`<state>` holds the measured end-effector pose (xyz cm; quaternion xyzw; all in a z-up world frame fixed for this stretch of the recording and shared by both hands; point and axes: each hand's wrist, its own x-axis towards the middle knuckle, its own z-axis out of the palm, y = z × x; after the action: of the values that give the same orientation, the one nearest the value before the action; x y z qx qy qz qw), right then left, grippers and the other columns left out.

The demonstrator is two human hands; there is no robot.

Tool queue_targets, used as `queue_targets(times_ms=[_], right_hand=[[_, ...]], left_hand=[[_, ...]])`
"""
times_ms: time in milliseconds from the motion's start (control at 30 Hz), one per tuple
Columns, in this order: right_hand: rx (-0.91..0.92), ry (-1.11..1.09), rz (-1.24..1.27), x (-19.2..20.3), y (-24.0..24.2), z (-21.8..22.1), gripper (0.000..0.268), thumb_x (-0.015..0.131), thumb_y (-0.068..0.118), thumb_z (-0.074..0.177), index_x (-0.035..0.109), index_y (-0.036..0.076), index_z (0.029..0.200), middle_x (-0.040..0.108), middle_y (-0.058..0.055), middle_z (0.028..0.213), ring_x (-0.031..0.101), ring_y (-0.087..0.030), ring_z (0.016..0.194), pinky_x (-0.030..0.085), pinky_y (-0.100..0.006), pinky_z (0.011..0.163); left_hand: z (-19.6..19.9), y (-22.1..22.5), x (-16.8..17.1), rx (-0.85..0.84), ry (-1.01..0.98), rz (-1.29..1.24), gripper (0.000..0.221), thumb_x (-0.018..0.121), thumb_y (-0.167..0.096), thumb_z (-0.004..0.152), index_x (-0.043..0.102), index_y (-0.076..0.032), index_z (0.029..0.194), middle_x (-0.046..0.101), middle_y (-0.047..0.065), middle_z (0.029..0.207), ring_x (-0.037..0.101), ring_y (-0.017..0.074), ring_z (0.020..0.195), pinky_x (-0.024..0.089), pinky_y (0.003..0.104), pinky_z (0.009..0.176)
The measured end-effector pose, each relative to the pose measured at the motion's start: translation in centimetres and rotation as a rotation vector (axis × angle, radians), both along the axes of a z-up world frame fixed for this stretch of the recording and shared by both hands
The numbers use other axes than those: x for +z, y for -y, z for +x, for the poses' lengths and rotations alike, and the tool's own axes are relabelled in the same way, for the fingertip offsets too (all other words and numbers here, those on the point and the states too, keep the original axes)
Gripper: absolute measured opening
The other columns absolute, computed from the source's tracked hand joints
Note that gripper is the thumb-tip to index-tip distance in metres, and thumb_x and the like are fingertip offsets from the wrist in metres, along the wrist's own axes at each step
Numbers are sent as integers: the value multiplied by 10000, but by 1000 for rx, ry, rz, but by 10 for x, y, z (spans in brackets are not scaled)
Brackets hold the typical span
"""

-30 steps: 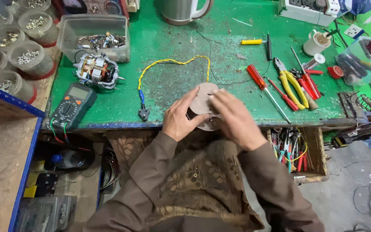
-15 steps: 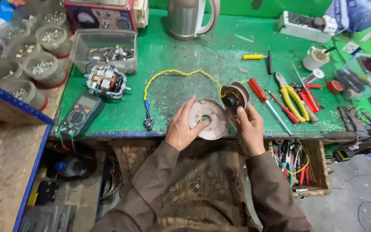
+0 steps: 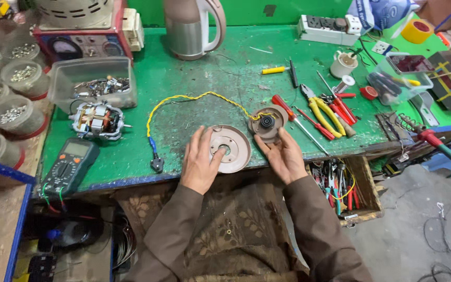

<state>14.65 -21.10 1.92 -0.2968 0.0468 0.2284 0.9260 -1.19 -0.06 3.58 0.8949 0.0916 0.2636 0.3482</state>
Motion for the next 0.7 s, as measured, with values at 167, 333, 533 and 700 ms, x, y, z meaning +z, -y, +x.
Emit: queue_targets(times_ms=[167, 333, 533, 700], right_hand=[[11, -11, 6, 4, 4, 1, 164, 662, 143, 1015, 757, 80, 1133, 740, -190, 1259, 692, -404, 1207, 496, -631, 1153], [36, 15, -9, -2, 6, 5, 178, 663, 168, 1010, 755, 115, 1153, 749, -164, 1252, 705, -374, 1196, 505, -610, 1156], [28, 88, -43, 14, 2, -9, 212, 645, 193, 1023, 735, 119, 1200, 746, -142, 1274, 706, -343, 1207, 506, -583, 1167], [11, 148, -98, -2, 2, -5, 289, 641, 195, 1032, 687, 130, 1309, 739, -130, 1295, 712, -325, 1199, 522, -548, 1148]], left_hand=[[0, -3, 29, -41, -179, 135, 659, 654, -412, 1011, 469, -60, 1537, 396, 259, 1562, 438, 523, 1399, 419, 688, 1079], [37, 2, 49, -133, -267, 272, 662, 700, -359, 976, 494, -84, 1542, 488, 226, 1525, 438, 423, 1443, 406, 646, 1118], [109, 16, 37, -430, -63, 175, 916, 826, -184, 886, 309, -79, 1635, 560, 277, 1481, 553, 483, 1335, 467, 610, 1085], [146, 19, 5, -397, -130, 127, 793, 757, -91, 936, 323, -101, 1600, 626, 262, 1376, 639, 491, 1238, 569, 600, 993]])
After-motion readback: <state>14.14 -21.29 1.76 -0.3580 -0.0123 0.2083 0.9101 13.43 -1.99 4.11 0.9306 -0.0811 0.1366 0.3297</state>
